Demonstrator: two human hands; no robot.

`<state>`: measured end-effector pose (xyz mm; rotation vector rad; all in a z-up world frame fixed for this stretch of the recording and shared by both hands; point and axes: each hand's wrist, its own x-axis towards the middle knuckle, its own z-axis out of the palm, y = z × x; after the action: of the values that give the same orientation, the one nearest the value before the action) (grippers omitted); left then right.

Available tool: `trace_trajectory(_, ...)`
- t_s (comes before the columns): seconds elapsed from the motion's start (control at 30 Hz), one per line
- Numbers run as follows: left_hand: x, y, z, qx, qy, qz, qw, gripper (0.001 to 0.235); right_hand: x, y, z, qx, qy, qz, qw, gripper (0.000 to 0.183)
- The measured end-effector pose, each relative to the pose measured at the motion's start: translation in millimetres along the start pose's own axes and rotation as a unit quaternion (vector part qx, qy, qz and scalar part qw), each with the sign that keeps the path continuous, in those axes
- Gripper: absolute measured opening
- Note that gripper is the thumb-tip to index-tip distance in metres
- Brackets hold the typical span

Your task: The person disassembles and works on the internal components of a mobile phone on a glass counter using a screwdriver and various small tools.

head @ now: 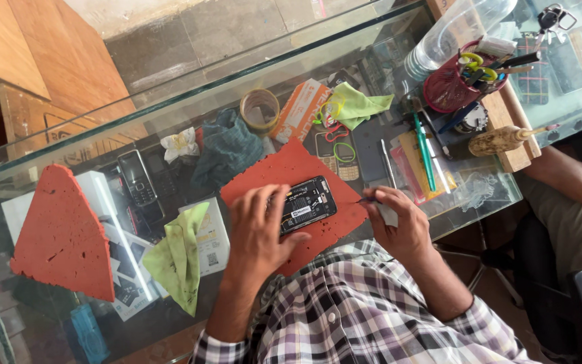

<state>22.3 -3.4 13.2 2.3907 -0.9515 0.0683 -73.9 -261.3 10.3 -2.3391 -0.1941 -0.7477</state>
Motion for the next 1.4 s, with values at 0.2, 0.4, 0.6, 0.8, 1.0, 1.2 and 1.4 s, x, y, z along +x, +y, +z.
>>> trace_trajectory(0.2,8.4,21.2,24.2,0.018,0.011,0.029,0.999,0.073,9.3,8.2,8.5,0.162,-0.044,0.184,0.969,0.054)
trace_trajectory(0.4,6.0,16.3,28.1,0.027,0.027,0.029,0.999,0.056,54.7,36.2,44.6,0.032,-0.216,0.323,0.921,0.034)
trace_trajectory(0.6,5.6,16.7,27.7,0.035,0.018,0.026,0.999,0.054,80.5,42.8,47.2,-0.022,-0.323,0.349,0.880,0.055)
trace_trajectory(0.8,3.1,16.2,33.3,0.046,0.017,0.021,0.999,0.054,81.2,42.7,52.6,-0.030,-0.332,0.341,0.879,0.064)
trace_trajectory(1.0,1.3,15.4,33.7,0.046,0.006,0.021,0.999,0.055,58.9,55.6,44.0,0.192,-0.254,0.366,0.874,0.039)
trace_trajectory(1.2,-0.4,17.8,26.7,0.008,-0.006,0.026,1.000,0.055,29.1,41.6,22.1,0.404,-0.062,0.206,0.889,0.013)
trace_trajectory(1.4,0.5,21.9,20.9,0.030,-0.023,0.049,0.998,0.052,19.1,9.0,39.7,0.265,-0.002,0.141,0.954,0.058)
